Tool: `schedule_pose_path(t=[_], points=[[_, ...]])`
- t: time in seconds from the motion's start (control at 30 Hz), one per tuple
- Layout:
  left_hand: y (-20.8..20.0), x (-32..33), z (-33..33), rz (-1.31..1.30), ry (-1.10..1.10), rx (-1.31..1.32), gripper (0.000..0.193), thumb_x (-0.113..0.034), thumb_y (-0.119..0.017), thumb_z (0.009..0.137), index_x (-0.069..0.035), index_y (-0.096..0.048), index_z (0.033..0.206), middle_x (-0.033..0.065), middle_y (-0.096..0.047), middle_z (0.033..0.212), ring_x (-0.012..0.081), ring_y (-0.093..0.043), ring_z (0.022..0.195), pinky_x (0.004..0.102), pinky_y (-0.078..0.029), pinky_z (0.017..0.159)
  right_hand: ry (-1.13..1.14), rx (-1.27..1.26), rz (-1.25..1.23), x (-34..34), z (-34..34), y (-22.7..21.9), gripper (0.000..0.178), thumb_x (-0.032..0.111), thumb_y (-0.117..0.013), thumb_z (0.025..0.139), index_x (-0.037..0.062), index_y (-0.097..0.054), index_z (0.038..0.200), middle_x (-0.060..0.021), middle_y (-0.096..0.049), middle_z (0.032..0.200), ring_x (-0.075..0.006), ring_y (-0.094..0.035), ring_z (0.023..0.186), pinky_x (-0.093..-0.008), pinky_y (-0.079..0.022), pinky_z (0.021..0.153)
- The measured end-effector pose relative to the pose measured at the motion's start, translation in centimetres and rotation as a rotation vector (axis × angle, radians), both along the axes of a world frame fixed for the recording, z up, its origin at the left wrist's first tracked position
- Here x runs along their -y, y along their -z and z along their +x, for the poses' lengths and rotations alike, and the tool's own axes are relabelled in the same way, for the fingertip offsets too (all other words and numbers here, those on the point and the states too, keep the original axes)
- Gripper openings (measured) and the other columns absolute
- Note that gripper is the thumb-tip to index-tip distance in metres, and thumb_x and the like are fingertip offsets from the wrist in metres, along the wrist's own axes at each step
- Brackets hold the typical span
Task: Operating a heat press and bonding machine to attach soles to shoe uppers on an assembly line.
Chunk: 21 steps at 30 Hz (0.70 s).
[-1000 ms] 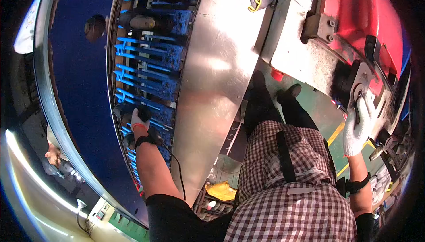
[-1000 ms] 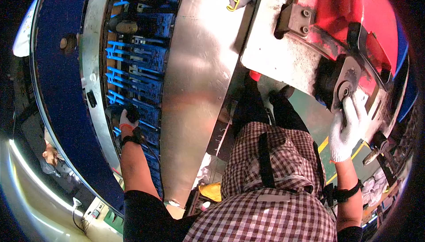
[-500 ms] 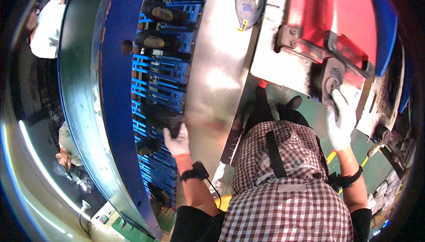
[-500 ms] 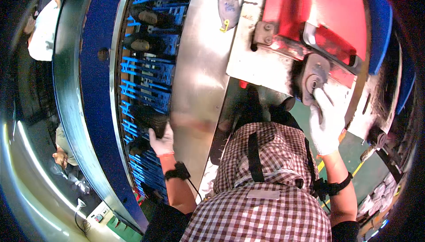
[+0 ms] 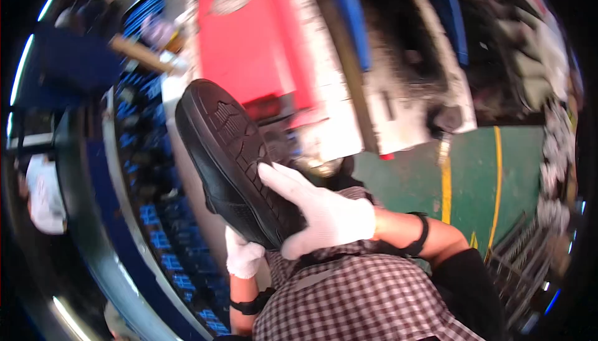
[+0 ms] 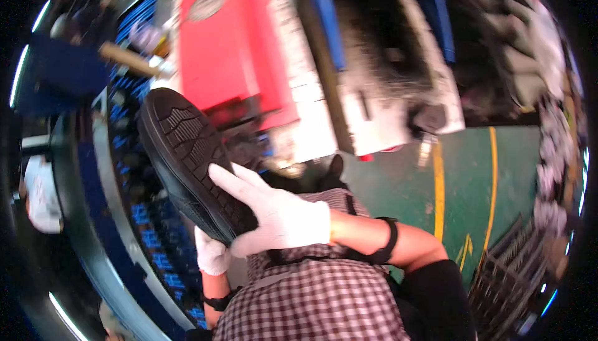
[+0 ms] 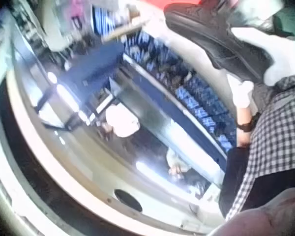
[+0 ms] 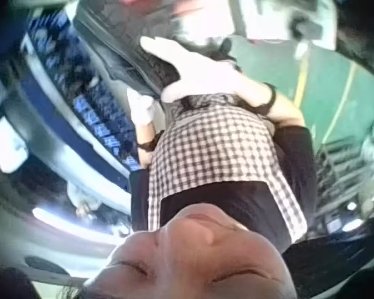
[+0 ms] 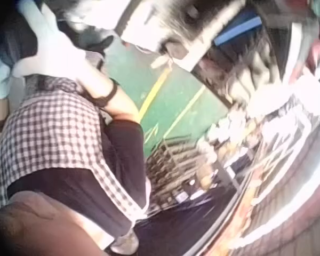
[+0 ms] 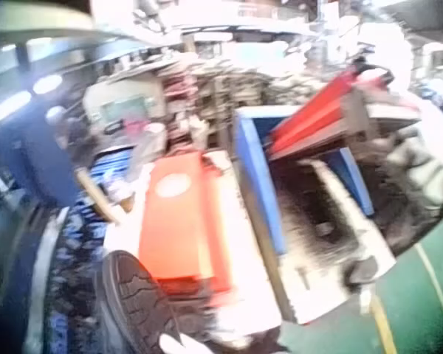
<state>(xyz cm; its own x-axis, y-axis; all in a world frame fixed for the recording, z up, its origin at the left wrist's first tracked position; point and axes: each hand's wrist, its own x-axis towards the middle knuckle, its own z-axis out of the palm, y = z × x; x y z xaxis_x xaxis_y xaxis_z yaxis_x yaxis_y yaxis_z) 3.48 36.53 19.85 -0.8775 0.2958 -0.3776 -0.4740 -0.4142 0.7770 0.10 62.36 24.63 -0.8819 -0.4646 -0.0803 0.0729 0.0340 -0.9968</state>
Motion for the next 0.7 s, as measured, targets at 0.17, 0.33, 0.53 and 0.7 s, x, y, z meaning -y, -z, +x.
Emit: schedule_pose_path(t=[0.17, 0.33, 0.53, 0.7], points=[[-2.4, -10.7, -5.4, -0.213, 0.368, -0.174, 0.106, -0.021, -0.093, 0.084, 0.000, -0.029, 0.165, 0.0164, -0.049, 0.160, 0.0298, -0.054, 0.144, 0.0444, -0.044, 0.121, 0.420, 0.160, -0.265, -8.5, 1.0, 0.2, 0.107, 0.026, -0.083, 0.089, 0.0008, -0.021, 0.172, -0.0190, -0.026, 0.178, -0.0274, -0.022, 0.165, -0.0437, -0.020, 0.134], [-6.4, -17.8, -8.7, -0.442, 0.540, -0.511, 0.101, -0.005, -0.079, 0.090, -0.002, -0.021, 0.172, 0.0205, -0.045, 0.166, 0.0316, -0.053, 0.148, 0.0432, -0.043, 0.122, 0.836, 0.143, -0.130, -19.7, 0.8, 1.2, 0.082, 0.022, -0.076, 0.088, -0.0060, -0.047, 0.160, -0.0218, -0.049, 0.166, -0.0297, -0.044, 0.155, -0.0386, -0.033, 0.128], [-14.0, -23.9, -14.8, -0.486, 0.228, -0.689, 0.086, -0.010, -0.073, 0.095, -0.007, -0.031, 0.170, 0.0188, -0.049, 0.163, 0.0324, -0.054, 0.145, 0.0452, -0.045, 0.120, 0.999, -0.048, 0.698, -31.8, -8.4, 3.8, 0.085, 0.041, -0.076, 0.081, 0.0055, -0.058, 0.156, -0.0284, -0.059, 0.154, -0.0374, -0.063, 0.137, -0.0402, -0.048, 0.116], [-17.4, -29.1, -19.8, -0.422, 0.049, -1.011, 0.077, -0.018, -0.079, 0.097, -0.004, -0.043, 0.164, 0.0198, -0.056, 0.156, 0.0309, -0.059, 0.140, 0.0432, -0.048, 0.118, 0.898, -0.039, 1.170, -34.4, -14.3, 7.6, 0.080, 0.049, -0.071, 0.082, 0.0288, -0.056, 0.158, -0.0312, -0.062, 0.139, -0.0461, -0.067, 0.121, -0.0496, -0.056, 0.104]])
